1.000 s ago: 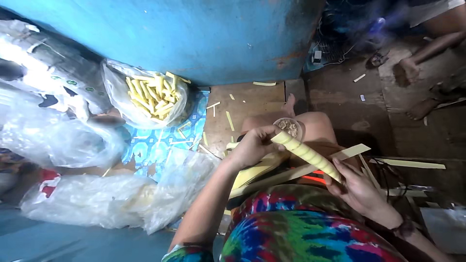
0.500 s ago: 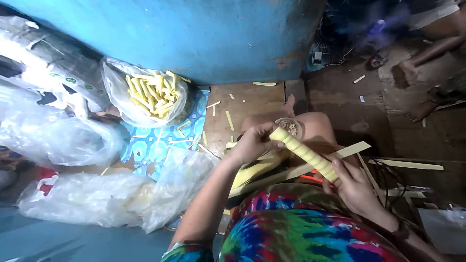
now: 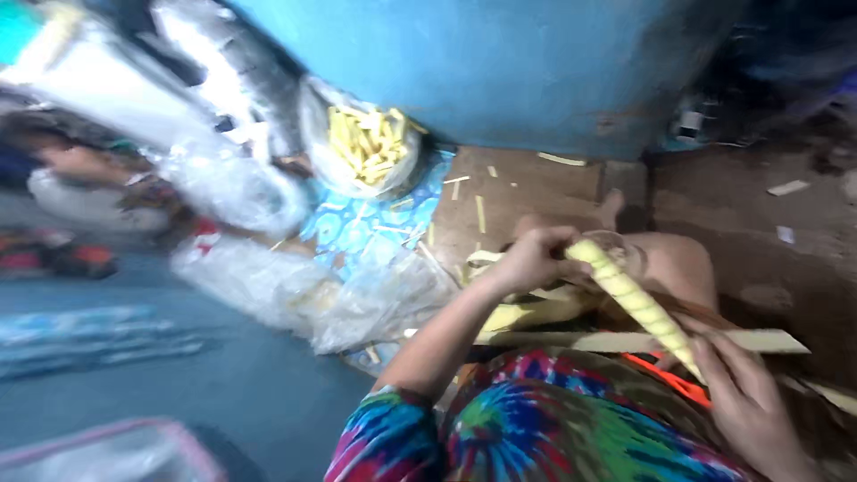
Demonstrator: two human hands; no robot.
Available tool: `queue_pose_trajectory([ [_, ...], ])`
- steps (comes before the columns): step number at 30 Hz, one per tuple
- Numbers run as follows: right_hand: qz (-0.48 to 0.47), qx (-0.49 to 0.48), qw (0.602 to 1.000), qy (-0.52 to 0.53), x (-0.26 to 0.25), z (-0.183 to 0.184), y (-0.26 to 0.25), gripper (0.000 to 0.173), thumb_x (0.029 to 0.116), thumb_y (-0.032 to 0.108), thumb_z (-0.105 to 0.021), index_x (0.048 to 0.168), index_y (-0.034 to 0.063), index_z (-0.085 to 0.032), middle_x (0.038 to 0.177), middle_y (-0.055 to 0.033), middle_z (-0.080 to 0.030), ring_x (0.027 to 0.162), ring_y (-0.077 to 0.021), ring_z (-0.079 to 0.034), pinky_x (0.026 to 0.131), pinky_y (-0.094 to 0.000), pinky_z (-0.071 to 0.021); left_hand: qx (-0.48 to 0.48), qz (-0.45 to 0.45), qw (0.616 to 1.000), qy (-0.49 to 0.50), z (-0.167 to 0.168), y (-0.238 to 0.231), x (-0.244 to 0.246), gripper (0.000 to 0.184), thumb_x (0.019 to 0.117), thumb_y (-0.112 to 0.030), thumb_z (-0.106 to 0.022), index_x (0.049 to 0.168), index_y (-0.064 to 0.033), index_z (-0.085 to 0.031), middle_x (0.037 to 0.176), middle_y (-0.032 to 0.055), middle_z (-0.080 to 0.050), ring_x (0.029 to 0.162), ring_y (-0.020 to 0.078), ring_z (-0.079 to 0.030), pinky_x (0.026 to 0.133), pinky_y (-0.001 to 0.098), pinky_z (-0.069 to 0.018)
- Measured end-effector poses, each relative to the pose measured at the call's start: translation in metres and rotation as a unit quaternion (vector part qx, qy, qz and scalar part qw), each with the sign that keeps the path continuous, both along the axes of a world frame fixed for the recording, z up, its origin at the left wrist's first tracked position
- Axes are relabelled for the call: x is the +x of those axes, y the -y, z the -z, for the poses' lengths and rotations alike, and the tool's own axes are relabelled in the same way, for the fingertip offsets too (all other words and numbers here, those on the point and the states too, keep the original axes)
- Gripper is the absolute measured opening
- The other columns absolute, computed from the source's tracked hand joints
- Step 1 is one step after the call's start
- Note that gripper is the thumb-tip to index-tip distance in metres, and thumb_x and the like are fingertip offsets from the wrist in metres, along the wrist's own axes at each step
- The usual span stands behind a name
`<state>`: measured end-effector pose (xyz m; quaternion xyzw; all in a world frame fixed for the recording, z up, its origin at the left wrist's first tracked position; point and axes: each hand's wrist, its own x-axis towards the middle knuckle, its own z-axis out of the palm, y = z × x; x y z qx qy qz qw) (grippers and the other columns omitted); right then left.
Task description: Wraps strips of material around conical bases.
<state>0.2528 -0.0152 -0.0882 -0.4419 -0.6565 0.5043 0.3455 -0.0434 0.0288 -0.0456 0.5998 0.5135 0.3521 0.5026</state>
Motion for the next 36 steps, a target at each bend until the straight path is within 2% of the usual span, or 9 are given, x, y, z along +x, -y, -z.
queue_pose_trajectory([
  [3, -0.047, 0.169, 0.983, 0.043, -0.002, 0.003, -0.010, 0.040, 0.1038, 0.015, -0.055, 0.132, -0.0129, -0.058, 0.118, -0.0218, -0.068, 0.101, -0.0139, -0.067, 0.090, -0.0248, -0.0528, -0.009, -0.007, 1.000, 0.029, -0.001, 0.004, -0.006, 0.022, 0.0921, -0.006, -0.074, 0.109, 0.0062, -0.066, 0.089, 0.0107, -0.070, 0.078, 0.0111, -0.068, 0.077, 0.0300, -0.0594],
  [5, -0.040, -0.140, 0.984, -0.106, -0.003, -0.007, -0.012, 0.033, 0.1113, 0.013, -0.031, 0.124, 0.0097, -0.061, 0.095, 0.0080, -0.073, 0.072, 0.0048, -0.066, 0.065, -0.0112, -0.0545, -0.014, -0.005, 0.998, 0.057, -0.004, 0.005, -0.007, 0.022, 0.0930, -0.004, -0.072, 0.110, 0.0072, -0.065, 0.092, 0.0102, -0.069, 0.080, 0.0096, -0.067, 0.078, 0.0281, -0.0586],
  [7, -0.019, -0.355, 0.921, -0.158, -0.004, -0.013, -0.016, 0.049, 0.1129, 0.036, -0.019, 0.099, 0.0220, -0.063, 0.069, 0.0103, -0.067, 0.050, 0.0027, -0.056, 0.047, -0.0133, -0.0464, -0.015, -0.004, 0.997, 0.069, -0.004, 0.005, -0.008, 0.021, 0.0934, -0.002, -0.071, 0.111, 0.0073, -0.065, 0.092, 0.0096, -0.068, 0.079, 0.0089, -0.067, 0.077, 0.0273, -0.0585],
  [12, -0.101, 0.129, 0.985, 0.056, 0.003, -0.007, -0.012, 0.052, 0.1085, 0.020, -0.044, 0.138, -0.0218, -0.044, 0.112, -0.0268, -0.067, 0.088, -0.0166, -0.070, 0.081, -0.0289, -0.0579, -0.006, -0.015, 0.996, 0.092, 0.001, 0.006, -0.010, 0.020, 0.0944, -0.001, -0.069, 0.112, 0.0075, -0.064, 0.091, 0.0094, -0.069, 0.076, 0.0088, -0.068, 0.074, 0.0266, -0.0594],
  [15, -0.097, -0.079, 0.990, -0.062, 0.007, -0.011, -0.014, 0.043, 0.1137, 0.027, -0.026, 0.141, -0.0001, -0.047, 0.092, 0.0059, -0.072, 0.066, -0.0016, -0.067, 0.059, -0.0194, -0.0582, 0.006, 0.004, 0.995, 0.104, 0.003, 0.007, -0.008, 0.024, 0.0950, 0.000, -0.067, 0.117, 0.0076, -0.064, 0.092, 0.0082, -0.068, 0.079, 0.0070, -0.065, 0.076, 0.0252, -0.0567],
  [20, -0.095, -0.319, 0.932, -0.140, 0.014, -0.024, -0.016, 0.051, 0.1120, 0.033, -0.014, 0.106, 0.0166, -0.062, 0.076, 0.0056, -0.072, 0.055, -0.0022, -0.062, 0.051, -0.0167, -0.0517, -0.016, -0.020, 0.977, 0.211, 0.007, 0.007, 0.000, 0.015, 0.0954, 0.005, -0.062, 0.110, 0.0060, -0.062, 0.090, 0.0038, -0.067, 0.081, 0.0079, -0.067, 0.080, 0.0277, -0.0578],
  [26, -0.171, -0.397, 0.887, -0.162, 0.006, -0.033, -0.018, 0.051, 0.1108, 0.041, -0.026, 0.139, 0.0139, -0.060, 0.077, 0.0041, -0.070, 0.051, -0.0014, -0.059, 0.043, -0.0169, -0.0512, -0.015, -0.096, 0.982, 0.159, 0.023, 0.022, -0.009, 0.019, 0.0956, -0.001, -0.062, 0.114, 0.0033, -0.065, 0.128, 0.0077, -0.064, 0.112, 0.0111, -0.063, 0.095, 0.0319, -0.0541],
  [31, -0.251, -0.222, 0.939, 0.080, -0.019, -0.028, -0.054, 0.041, 0.1114, 0.030, -0.034, 0.119, 0.0061, -0.067, 0.084, 0.0008, -0.066, 0.071, -0.0055, -0.063, 0.068, -0.0253, -0.0552, 0.054, -0.128, 0.979, 0.152, 0.036, 0.051, -0.032, 0.014, 0.0947, -0.012, -0.066, 0.107, -0.0189, -0.068, 0.107, -0.0056, -0.070, 0.097, 0.0068, -0.067, 0.085, 0.0291, -0.0578],
  [36, -0.125, 0.043, 0.930, 0.342, -0.068, 0.032, -0.126, 0.019, 0.1029, 0.012, -0.058, 0.109, 0.0001, -0.072, 0.099, -0.0227, -0.071, 0.093, -0.0405, -0.070, 0.084, -0.0628, -0.0549, 0.129, -0.121, 0.972, 0.156, 0.036, 0.070, -0.046, 0.011, 0.0982, -0.017, -0.067, 0.106, -0.0245, -0.068, 0.107, -0.0083, -0.068, 0.101, 0.0061, -0.065, 0.091, 0.0275, -0.0565],
])
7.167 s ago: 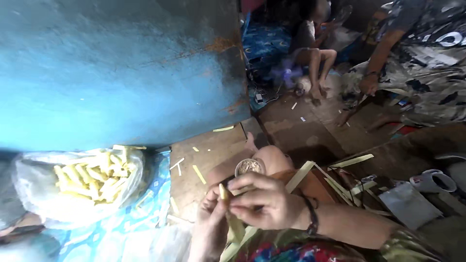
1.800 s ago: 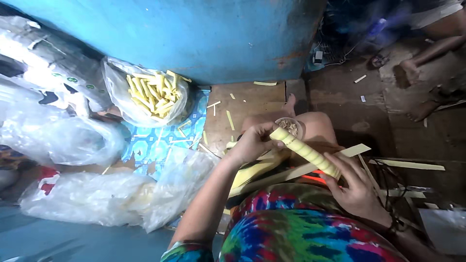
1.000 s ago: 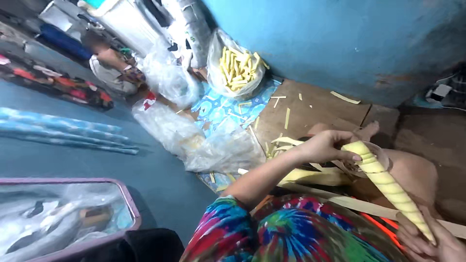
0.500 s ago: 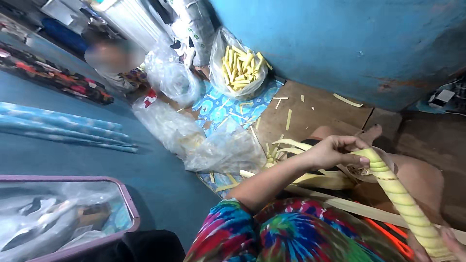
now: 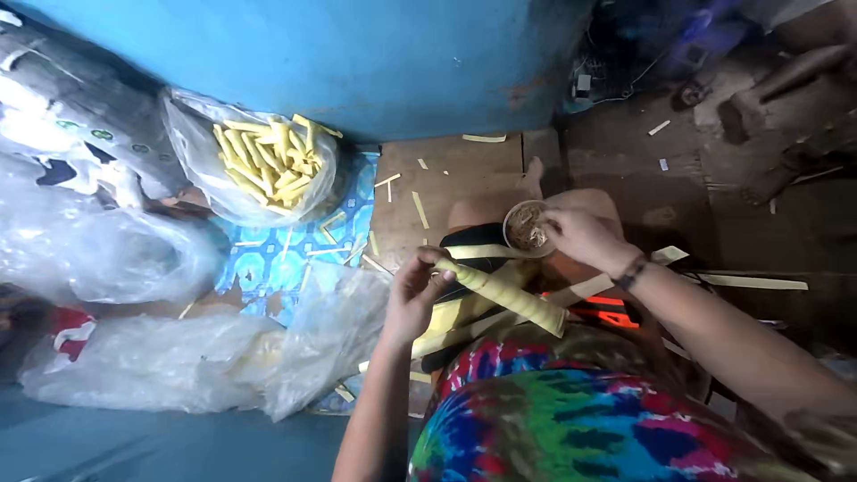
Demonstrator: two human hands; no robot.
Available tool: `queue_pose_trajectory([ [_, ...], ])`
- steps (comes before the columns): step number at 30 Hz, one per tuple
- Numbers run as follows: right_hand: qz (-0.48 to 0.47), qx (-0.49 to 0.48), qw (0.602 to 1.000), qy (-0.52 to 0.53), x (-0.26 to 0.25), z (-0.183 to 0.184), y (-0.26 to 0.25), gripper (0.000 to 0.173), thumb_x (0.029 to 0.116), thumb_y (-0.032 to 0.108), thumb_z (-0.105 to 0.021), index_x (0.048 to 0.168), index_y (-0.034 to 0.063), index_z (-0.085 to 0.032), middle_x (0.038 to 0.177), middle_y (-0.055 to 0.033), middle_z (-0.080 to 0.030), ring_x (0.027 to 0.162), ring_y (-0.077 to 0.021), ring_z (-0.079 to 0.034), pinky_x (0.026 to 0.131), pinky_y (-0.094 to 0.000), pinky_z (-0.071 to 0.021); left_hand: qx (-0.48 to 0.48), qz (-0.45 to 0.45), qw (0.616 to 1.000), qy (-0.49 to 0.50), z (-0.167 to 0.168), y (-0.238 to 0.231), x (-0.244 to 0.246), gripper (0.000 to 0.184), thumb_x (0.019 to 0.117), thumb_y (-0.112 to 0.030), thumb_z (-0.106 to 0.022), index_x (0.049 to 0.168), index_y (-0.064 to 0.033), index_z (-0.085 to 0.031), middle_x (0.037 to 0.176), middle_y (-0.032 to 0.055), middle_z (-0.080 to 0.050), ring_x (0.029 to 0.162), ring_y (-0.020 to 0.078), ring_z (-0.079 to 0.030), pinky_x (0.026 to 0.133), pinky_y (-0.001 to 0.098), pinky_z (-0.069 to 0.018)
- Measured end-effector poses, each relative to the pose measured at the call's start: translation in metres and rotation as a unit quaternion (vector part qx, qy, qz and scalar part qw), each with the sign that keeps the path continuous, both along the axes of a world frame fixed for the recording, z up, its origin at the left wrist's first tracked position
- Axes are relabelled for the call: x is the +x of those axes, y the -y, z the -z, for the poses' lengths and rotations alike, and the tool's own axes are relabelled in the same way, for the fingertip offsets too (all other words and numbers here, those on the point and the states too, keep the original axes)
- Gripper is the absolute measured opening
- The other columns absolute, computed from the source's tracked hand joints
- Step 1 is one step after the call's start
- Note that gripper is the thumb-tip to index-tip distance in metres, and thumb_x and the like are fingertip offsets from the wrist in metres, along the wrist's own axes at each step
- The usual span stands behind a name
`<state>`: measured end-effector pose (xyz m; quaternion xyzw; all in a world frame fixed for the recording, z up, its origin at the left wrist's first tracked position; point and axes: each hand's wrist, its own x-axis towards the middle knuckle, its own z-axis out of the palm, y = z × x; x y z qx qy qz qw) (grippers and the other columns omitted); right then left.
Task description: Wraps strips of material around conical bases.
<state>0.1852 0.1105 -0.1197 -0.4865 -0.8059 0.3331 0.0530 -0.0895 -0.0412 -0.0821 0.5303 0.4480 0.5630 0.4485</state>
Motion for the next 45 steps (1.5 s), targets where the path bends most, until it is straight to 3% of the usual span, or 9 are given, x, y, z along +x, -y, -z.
queue_pose_trajectory([
  [4, -0.048, 0.000, 0.987, 0.153, -0.045, 0.036, -0.015, 0.013, 0.0921, 0.004, -0.067, 0.101, -0.0024, -0.073, 0.106, -0.0261, -0.070, 0.102, -0.0466, -0.067, 0.086, -0.0675, -0.0522, 0.006, -0.008, 1.000, 0.015, -0.003, 0.007, -0.002, 0.010, 0.0980, -0.016, -0.067, 0.105, -0.0231, -0.068, 0.107, -0.0073, -0.069, 0.102, 0.0065, -0.066, 0.091, 0.0271, -0.0567],
  [7, -0.078, -0.017, 0.971, 0.227, -0.061, 0.049, -0.011, 0.015, 0.0946, -0.003, -0.062, 0.105, -0.0048, -0.072, 0.113, -0.0277, -0.068, 0.108, -0.0478, -0.065, 0.089, -0.0660, -0.0521, 0.004, -0.012, 1.000, 0.027, -0.006, 0.012, -0.004, 0.010, 0.0979, -0.016, -0.067, 0.105, -0.0236, -0.067, 0.108, -0.0075, -0.069, 0.102, 0.0061, -0.066, 0.090, 0.0264, -0.0567],
  [11, -0.096, -0.005, 0.975, 0.201, -0.050, 0.055, -0.013, 0.024, 0.0895, 0.001, -0.070, 0.114, -0.0024, -0.071, 0.120, -0.0273, -0.066, 0.114, -0.0485, -0.062, 0.093, -0.0699, -0.0481, -0.039, -0.046, 0.997, 0.047, -0.014, 0.015, -0.004, 0.018, 0.0935, -0.008, -0.066, 0.104, -0.0230, -0.068, 0.104, -0.0080, -0.070, 0.095, 0.0051, -0.067, 0.085, 0.0272, -0.0578],
  [17, -0.129, 0.017, 0.982, 0.138, -0.043, 0.042, -0.016, 0.029, 0.0942, 0.002, -0.063, 0.122, -0.0023, -0.069, 0.123, -0.0324, -0.064, 0.117, -0.0532, -0.060, 0.097, -0.0738, -0.0444, -0.074, -0.022, 0.988, 0.135, -0.031, 0.006, 0.005, 0.014, 0.0945, 0.000, -0.058, 0.107, -0.0062, -0.059, 0.102, 0.0000, -0.068, 0.096, 0.0076, -0.065, 0.089, 0.0318, -0.0554],
  [23, -0.147, 0.035, 0.979, 0.135, -0.039, 0.036, -0.019, 0.017, 0.0939, 0.005, -0.065, 0.107, -0.0050, -0.071, 0.110, -0.0300, -0.068, 0.108, -0.0496, -0.065, 0.092, -0.0709, -0.0474, -0.075, 0.048, 0.962, 0.259, -0.046, 0.006, 0.013, 0.018, 0.0955, 0.001, -0.053, 0.104, -0.0134, -0.058, 0.101, -0.0033, -0.067, 0.096, 0.0064, -0.064, 0.088, 0.0277, -0.0525],
  [27, -0.141, 0.021, 0.972, 0.187, -0.044, 0.043, -0.022, 0.028, 0.0930, 0.003, -0.066, 0.120, -0.0051, -0.068, 0.127, -0.0302, -0.063, 0.122, -0.0500, -0.058, 0.100, -0.0698, -0.0449, -0.066, 0.149, 0.942, 0.294, -0.039, 0.006, 0.020, 0.017, 0.0939, -0.004, -0.061, 0.105, -0.0163, -0.061, 0.101, -0.0024, -0.069, 0.095, 0.0098, -0.065, 0.086, 0.0306, -0.0534],
  [31, -0.163, 0.032, 0.948, 0.271, -0.047, 0.056, -0.017, 0.028, 0.0931, 0.009, -0.068, 0.115, -0.0079, -0.069, 0.120, -0.0324, -0.065, 0.117, -0.0508, -0.061, 0.097, -0.0686, -0.0467, -0.068, 0.212, 0.937, 0.268, -0.044, 0.006, 0.034, 0.016, 0.0923, -0.004, -0.063, 0.104, -0.0149, -0.060, 0.100, -0.0040, -0.068, 0.094, 0.0072, -0.064, 0.084, 0.0277, -0.0517],
  [39, -0.122, 0.014, 0.979, 0.165, -0.044, 0.041, -0.021, 0.028, 0.1004, 0.004, -0.058, 0.126, -0.0053, -0.061, 0.117, -0.0326, -0.065, 0.113, -0.0504, -0.063, 0.095, -0.0679, -0.0485, -0.068, 0.238, 0.931, 0.270, -0.040, 0.001, 0.038, 0.017, 0.0934, 0.000, -0.060, 0.105, -0.0122, -0.059, 0.101, -0.0027, -0.067, 0.095, 0.0071, -0.064, 0.086, 0.0279, -0.0516],
  [45, -0.060, -0.030, 0.998, -0.008, -0.026, 0.024, -0.014, 0.021, 0.0861, 0.005, -0.072, 0.100, -0.0104, -0.067, 0.095, -0.0277, -0.067, 0.091, -0.0431, -0.065, 0.084, -0.0643, -0.0497, -0.072, 0.234, 0.938, 0.244, -0.039, -0.003, 0.038, 0.016, 0.0947, -0.005, -0.061, 0.105, -0.0165, -0.060, 0.102, -0.0065, -0.068, 0.097, 0.0043, -0.064, 0.087, 0.0261, -0.0515],
])
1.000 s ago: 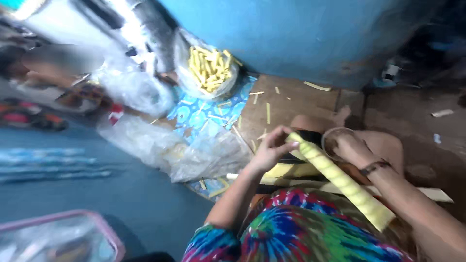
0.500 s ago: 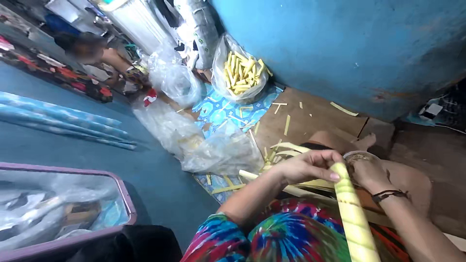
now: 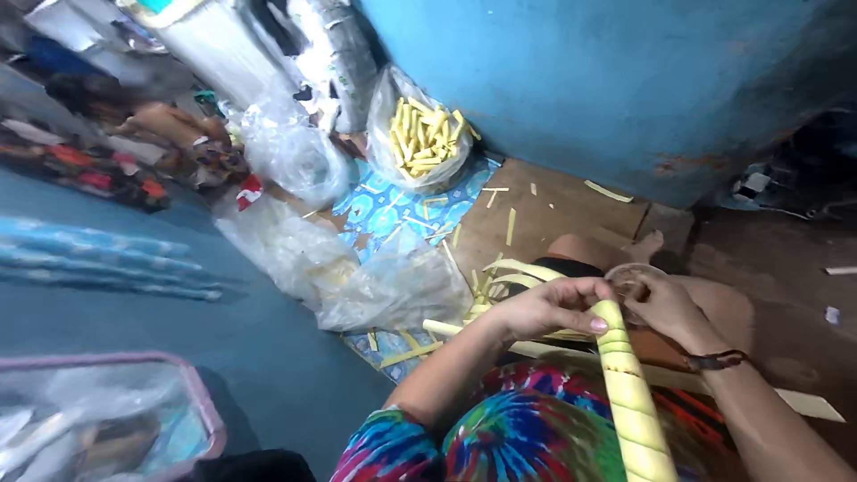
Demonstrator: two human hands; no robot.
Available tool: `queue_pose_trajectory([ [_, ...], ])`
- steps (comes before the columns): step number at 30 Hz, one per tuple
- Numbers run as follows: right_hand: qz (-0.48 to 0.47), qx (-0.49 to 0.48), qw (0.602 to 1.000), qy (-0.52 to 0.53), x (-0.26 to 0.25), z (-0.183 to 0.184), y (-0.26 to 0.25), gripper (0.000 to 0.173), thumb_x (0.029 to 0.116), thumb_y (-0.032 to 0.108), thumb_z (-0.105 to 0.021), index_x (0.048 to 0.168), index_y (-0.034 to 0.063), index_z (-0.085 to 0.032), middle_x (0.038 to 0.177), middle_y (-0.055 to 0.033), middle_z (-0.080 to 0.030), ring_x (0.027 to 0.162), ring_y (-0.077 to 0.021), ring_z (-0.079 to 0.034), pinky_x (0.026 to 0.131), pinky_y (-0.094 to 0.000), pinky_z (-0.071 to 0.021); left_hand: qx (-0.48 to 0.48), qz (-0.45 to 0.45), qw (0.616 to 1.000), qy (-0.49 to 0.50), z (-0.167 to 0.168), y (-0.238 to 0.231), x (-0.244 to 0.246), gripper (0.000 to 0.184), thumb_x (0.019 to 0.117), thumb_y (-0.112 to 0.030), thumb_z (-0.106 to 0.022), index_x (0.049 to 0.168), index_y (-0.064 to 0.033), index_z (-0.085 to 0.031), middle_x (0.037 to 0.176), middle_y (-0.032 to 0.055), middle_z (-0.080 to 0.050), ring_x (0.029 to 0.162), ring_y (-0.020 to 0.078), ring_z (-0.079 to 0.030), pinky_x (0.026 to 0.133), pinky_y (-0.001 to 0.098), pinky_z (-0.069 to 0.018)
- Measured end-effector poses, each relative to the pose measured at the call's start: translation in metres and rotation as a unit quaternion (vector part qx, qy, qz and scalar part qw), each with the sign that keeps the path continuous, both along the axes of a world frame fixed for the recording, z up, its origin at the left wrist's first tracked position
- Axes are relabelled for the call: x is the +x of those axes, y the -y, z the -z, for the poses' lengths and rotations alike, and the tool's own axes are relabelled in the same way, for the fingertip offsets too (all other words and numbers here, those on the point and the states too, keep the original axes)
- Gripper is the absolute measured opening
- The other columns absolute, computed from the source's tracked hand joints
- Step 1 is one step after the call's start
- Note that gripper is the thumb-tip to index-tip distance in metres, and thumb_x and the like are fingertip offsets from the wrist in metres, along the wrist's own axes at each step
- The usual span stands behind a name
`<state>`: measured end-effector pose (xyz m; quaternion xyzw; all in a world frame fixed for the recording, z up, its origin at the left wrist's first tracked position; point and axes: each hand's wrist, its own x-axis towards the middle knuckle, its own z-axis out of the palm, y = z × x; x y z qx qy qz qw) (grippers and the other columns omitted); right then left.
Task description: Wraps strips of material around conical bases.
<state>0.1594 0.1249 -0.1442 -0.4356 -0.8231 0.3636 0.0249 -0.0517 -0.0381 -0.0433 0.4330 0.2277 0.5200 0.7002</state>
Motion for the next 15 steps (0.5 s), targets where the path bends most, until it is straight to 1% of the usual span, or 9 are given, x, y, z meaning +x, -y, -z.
queue_pose_trajectory([
  [3, 0.075, -0.124, 0.978, -0.152, 0.014, -0.026, 0.012, 0.030, 0.0911, 0.003, -0.073, 0.118, -0.0044, -0.063, 0.100, -0.0126, -0.070, 0.086, -0.0159, -0.070, 0.082, -0.0345, -0.0597, -0.010, 0.007, 1.000, -0.003, 0.009, -0.002, 0.000, 0.015, 0.0944, -0.010, -0.065, 0.106, -0.0196, -0.064, 0.105, -0.0068, -0.069, 0.099, 0.0051, -0.065, 0.088, 0.0267, -0.0529],
  [4, 0.092, -0.163, 0.960, -0.206, 0.018, -0.036, 0.018, 0.032, 0.0924, 0.002, -0.071, 0.123, -0.0024, -0.063, 0.099, -0.0086, -0.072, 0.084, -0.0111, -0.071, 0.081, -0.0291, -0.0613, -0.016, 0.014, 1.000, 0.001, 0.013, -0.004, 0.001, 0.015, 0.0944, -0.012, -0.066, 0.107, -0.0201, -0.066, 0.105, -0.0065, -0.069, 0.099, 0.0055, -0.065, 0.088, 0.0271, -0.0531],
  [5, 0.103, -0.189, 0.944, -0.252, 0.021, -0.048, 0.025, 0.031, 0.0939, 0.001, -0.068, 0.125, -0.0016, -0.064, 0.097, -0.0060, -0.072, 0.083, -0.0092, -0.072, 0.081, -0.0270, -0.0615, -0.020, 0.023, 1.000, 0.003, 0.016, -0.006, 0.002, 0.015, 0.0945, -0.014, -0.068, 0.108, -0.0206, -0.067, 0.106, -0.0063, -0.069, 0.099, 0.0058, -0.065, 0.089, 0.0275, -0.0533],
  [6, 0.109, -0.196, 0.930, -0.293, 0.024, -0.059, 0.033, 0.025, 0.0952, 0.000, -0.065, 0.120, -0.0009, -0.067, 0.095, -0.0033, -0.073, 0.082, -0.0079, -0.072, 0.081, -0.0258, -0.0615, -0.023, 0.035, 0.999, 0.003, 0.019, -0.009, 0.004, 0.015, 0.0945, -0.016, -0.069, 0.109, -0.0213, -0.068, 0.106, -0.0064, -0.070, 0.099, 0.0058, -0.065, 0.089, 0.0278, -0.0538],
  [8, 0.107, -0.164, 0.911, -0.363, 0.030, -0.081, 0.049, 0.018, 0.0925, -0.001, -0.062, 0.105, 0.0036, -0.074, 0.090, 0.0006, -0.074, 0.078, -0.0072, -0.071, 0.078, -0.0250, -0.0620, -0.024, 0.064, 0.998, 0.011, 0.024, -0.016, 0.009, 0.016, 0.0952, -0.018, -0.070, 0.111, -0.0222, -0.069, 0.107, -0.0064, -0.070, 0.100, 0.0063, -0.065, 0.090, 0.0285, -0.0534],
  [10, 0.086, -0.128, 0.897, -0.414, 0.036, -0.098, 0.063, 0.017, 0.0884, 0.002, -0.064, 0.099, 0.0101, -0.074, 0.086, 0.0028, -0.074, 0.074, -0.0077, -0.070, 0.072, -0.0245, -0.0620, -0.022, 0.085, 0.996, 0.015, 0.024, -0.021, 0.014, 0.015, 0.0960, -0.020, -0.069, 0.111, -0.0231, -0.069, 0.107, -0.0071, -0.069, 0.101, 0.0061, -0.064, 0.090, 0.0286, -0.0529],
  [11, 0.077, -0.121, 0.891, -0.430, 0.038, -0.105, 0.069, 0.017, 0.0880, 0.004, -0.066, 0.101, 0.0122, -0.073, 0.085, 0.0037, -0.073, 0.073, -0.0073, -0.070, 0.070, -0.0238, -0.0621, -0.019, 0.092, 0.995, 0.015, 0.024, -0.023, 0.016, 0.015, 0.0962, -0.021, -0.069, 0.110, -0.0233, -0.069, 0.106, -0.0074, -0.069, 0.101, 0.0058, -0.064, 0.090, 0.0284, -0.0528],
  [14, 0.047, -0.138, 0.879, -0.455, 0.043, -0.120, 0.082, 0.031, 0.0930, 0.005, -0.067, 0.123, 0.0121, -0.071, 0.089, 0.0053, -0.073, 0.078, -0.0055, -0.070, 0.076, -0.0212, -0.0614, -0.017, 0.104, 0.994, 0.016, 0.022, -0.028, 0.020, 0.014, 0.0960, -0.022, -0.070, 0.109, -0.0240, -0.070, 0.108, -0.0076, -0.070, 0.101, 0.0050, -0.065, 0.090, 0.0274, -0.0529],
  [15, 0.042, -0.138, 0.876, -0.460, 0.044, -0.121, 0.085, 0.030, 0.0939, 0.006, -0.066, 0.123, 0.0116, -0.072, 0.091, 0.0055, -0.074, 0.080, -0.0043, -0.070, 0.077, -0.0200, -0.0607, -0.019, 0.108, 0.994, 0.016, 0.021, -0.028, 0.020, 0.014, 0.0959, -0.022, -0.069, 0.109, -0.0238, -0.069, 0.108, -0.0074, -0.070, 0.102, 0.0051, -0.064, 0.090, 0.0275, -0.0528],
])
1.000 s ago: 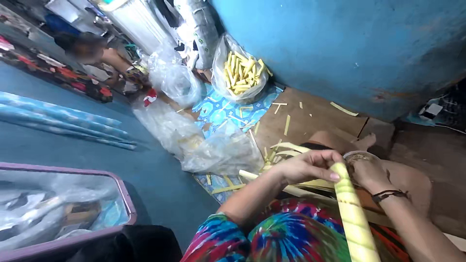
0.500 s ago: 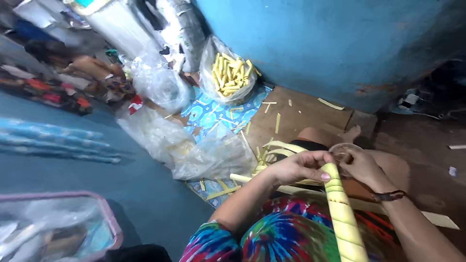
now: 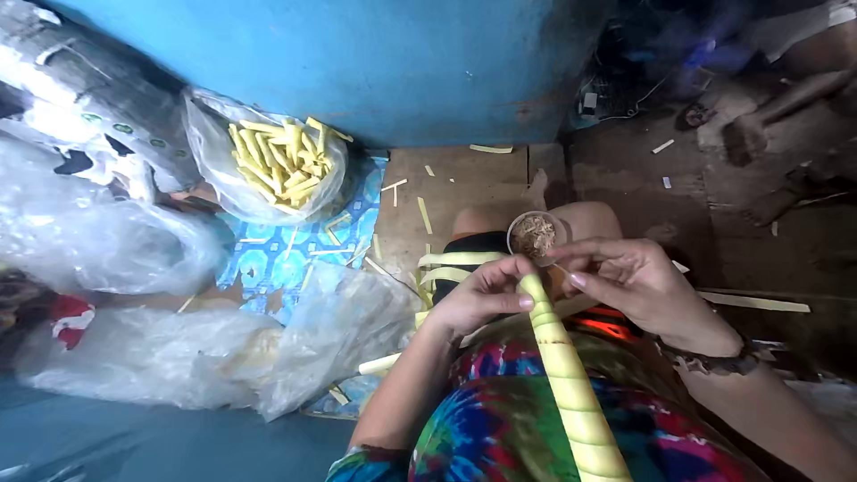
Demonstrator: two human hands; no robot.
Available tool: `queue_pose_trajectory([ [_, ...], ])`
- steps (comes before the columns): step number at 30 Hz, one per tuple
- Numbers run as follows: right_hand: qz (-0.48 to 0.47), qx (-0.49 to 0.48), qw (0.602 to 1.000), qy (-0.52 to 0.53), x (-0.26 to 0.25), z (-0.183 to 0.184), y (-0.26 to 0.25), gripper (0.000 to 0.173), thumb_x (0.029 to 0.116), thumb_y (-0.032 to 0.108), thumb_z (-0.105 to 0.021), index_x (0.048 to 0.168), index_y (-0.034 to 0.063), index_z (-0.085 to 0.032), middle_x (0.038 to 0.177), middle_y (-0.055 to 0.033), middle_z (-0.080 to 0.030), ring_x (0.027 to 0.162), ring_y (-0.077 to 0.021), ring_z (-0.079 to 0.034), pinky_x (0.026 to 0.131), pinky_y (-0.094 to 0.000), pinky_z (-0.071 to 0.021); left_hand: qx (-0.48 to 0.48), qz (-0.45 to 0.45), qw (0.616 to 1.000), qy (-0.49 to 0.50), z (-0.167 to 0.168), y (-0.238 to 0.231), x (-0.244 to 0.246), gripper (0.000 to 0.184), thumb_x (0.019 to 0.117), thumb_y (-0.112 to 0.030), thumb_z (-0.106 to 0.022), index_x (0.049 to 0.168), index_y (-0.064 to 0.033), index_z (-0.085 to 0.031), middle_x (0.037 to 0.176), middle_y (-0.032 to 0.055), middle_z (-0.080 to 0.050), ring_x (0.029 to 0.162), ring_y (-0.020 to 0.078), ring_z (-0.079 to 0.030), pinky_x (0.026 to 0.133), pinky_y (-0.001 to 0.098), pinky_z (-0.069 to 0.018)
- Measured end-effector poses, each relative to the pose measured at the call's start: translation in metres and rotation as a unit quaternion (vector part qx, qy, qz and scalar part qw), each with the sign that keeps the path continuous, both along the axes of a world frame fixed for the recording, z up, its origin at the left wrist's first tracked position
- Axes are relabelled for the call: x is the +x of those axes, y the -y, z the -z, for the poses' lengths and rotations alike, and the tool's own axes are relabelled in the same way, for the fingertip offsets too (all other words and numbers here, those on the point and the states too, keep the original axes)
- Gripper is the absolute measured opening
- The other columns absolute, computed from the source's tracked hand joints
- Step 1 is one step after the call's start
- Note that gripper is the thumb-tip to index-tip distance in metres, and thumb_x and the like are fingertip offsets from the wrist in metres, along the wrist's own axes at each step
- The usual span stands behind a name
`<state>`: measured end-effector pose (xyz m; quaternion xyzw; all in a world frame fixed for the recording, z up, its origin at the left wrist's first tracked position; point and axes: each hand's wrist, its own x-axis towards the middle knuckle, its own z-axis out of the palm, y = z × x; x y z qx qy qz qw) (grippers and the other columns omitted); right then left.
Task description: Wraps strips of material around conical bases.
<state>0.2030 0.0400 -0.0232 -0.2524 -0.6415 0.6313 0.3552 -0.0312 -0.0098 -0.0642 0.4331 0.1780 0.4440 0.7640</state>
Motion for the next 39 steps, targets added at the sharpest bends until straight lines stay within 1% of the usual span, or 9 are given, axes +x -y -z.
queue_pose_trajectory([
  [3, -0.005, -0.002, 1.000, -0.013, -0.002, 0.002, 0.004, 0.023, 0.0941, 0.006, -0.066, 0.114, 0.0127, -0.075, 0.095, 0.0052, -0.075, 0.081, -0.0036, -0.070, 0.076, -0.0192, -0.0600, -0.006, 0.001, 1.000, 0.000, -0.002, 0.001, -0.001, 0.016, 0.0962, -0.021, -0.070, 0.112, -0.0244, -0.071, 0.114, -0.0080, -0.071, 0.104, 0.0036, -0.065, 0.092, 0.0260, -0.0537],
  [6, -0.007, -0.008, 1.000, -0.012, -0.007, 0.001, 0.006, 0.020, 0.0943, 0.008, -0.065, 0.113, 0.0165, -0.066, 0.090, 0.0057, -0.073, 0.080, -0.0047, -0.071, 0.075, -0.0200, -0.0606, 0.000, -0.005, 1.000, -0.002, -0.002, 0.004, -0.005, 0.015, 0.0960, -0.022, -0.070, 0.110, -0.0238, -0.070, 0.113, -0.0080, -0.068, 0.104, 0.0040, -0.064, 0.091, 0.0260, -0.0532],
  [10, 0.019, -0.004, 0.999, -0.034, -0.011, -0.002, 0.010, 0.012, 0.1016, 0.015, -0.064, 0.112, 0.0165, -0.058, 0.098, -0.0013, -0.076, 0.085, -0.0144, -0.076, 0.077, -0.0271, -0.0646, -0.018, -0.017, 1.000, 0.005, -0.001, 0.009, -0.009, 0.016, 0.0952, -0.020, -0.071, 0.111, -0.0223, -0.071, 0.110, -0.0069, -0.072, 0.102, 0.0040, -0.067, 0.092, 0.0263, -0.0548],
  [13, 0.028, -0.018, 0.995, -0.090, -0.014, -0.005, 0.017, 0.010, 0.0984, 0.014, -0.068, 0.106, 0.0166, -0.063, 0.100, -0.0038, -0.077, 0.087, -0.0190, -0.077, 0.078, -0.0316, -0.0658, -0.025, -0.024, 0.999, 0.012, -0.002, 0.011, -0.008, 0.017, 0.0936, -0.017, -0.073, 0.109, -0.0228, -0.072, 0.107, -0.0059, -0.073, 0.100, 0.0040, -0.068, 0.090, 0.0254, -0.0557],
  [17, 0.051, 0.074, 0.994, -0.058, -0.019, -0.006, 0.026, 0.007, 0.0923, 0.016, -0.076, 0.099, 0.0149, -0.076, 0.109, 0.0031, -0.072, 0.098, -0.0092, -0.070, 0.083, -0.0231, -0.0618, -0.022, -0.028, 0.999, 0.014, -0.002, 0.010, -0.005, 0.016, 0.0922, -0.014, -0.073, 0.106, -0.0221, -0.070, 0.105, -0.0067, -0.073, 0.098, 0.0023, -0.068, 0.087, 0.0230, -0.0554],
  [21, 0.090, 0.181, 0.979, 0.038, -0.021, 0.001, 0.028, 0.006, 0.0971, 0.018, -0.069, 0.100, 0.0124, -0.070, 0.108, 0.0039, -0.066, 0.097, -0.0044, -0.066, 0.082, -0.0205, -0.0608, -0.006, -0.018, 1.000, -0.006, -0.002, 0.012, -0.006, 0.016, 0.0959, -0.012, -0.068, 0.107, -0.0225, -0.064, 0.106, -0.0085, -0.070, 0.102, 0.0028, -0.065, 0.091, 0.0249, -0.0537],
  [25, 0.067, 0.173, 0.982, 0.048, -0.020, 0.000, 0.028, 0.006, 0.0990, 0.017, -0.063, 0.101, 0.0118, -0.066, 0.106, 0.0042, -0.064, 0.096, -0.0033, -0.065, 0.081, -0.0200, -0.0603, 0.003, 0.001, 1.000, -0.017, -0.003, 0.014, -0.007, 0.013, 0.0995, -0.015, -0.063, 0.109, -0.0235, -0.060, 0.107, -0.0100, -0.067, 0.104, 0.0023, -0.063, 0.092, 0.0249, -0.0518],
  [29, 0.074, 0.167, 0.982, 0.053, -0.022, -0.001, 0.028, 0.003, 0.0944, 0.013, -0.066, 0.097, 0.0114, -0.066, 0.104, 0.0041, -0.065, 0.095, -0.0034, -0.067, 0.079, -0.0203, -0.0611, 0.005, 0.004, 0.999, -0.045, -0.007, 0.014, -0.006, 0.011, 0.1003, -0.016, -0.062, 0.108, -0.0235, -0.059, 0.105, -0.0116, -0.065, 0.102, 0.0009, -0.062, 0.091, 0.0242, -0.0517],
  [39, 0.096, 0.196, 0.973, 0.081, -0.026, 0.004, 0.031, 0.006, 0.0937, 0.011, -0.068, 0.090, 0.0063, -0.067, 0.099, 0.0006, -0.066, 0.092, -0.0029, -0.066, 0.079, -0.0182, -0.0601, 0.028, 0.012, 0.995, -0.099, -0.010, 0.011, 0.002, 0.011, 0.1022, -0.007, -0.054, 0.108, -0.0162, -0.052, 0.103, -0.0088, -0.065, 0.099, -0.0008, -0.063, 0.088, 0.0221, -0.0531],
])
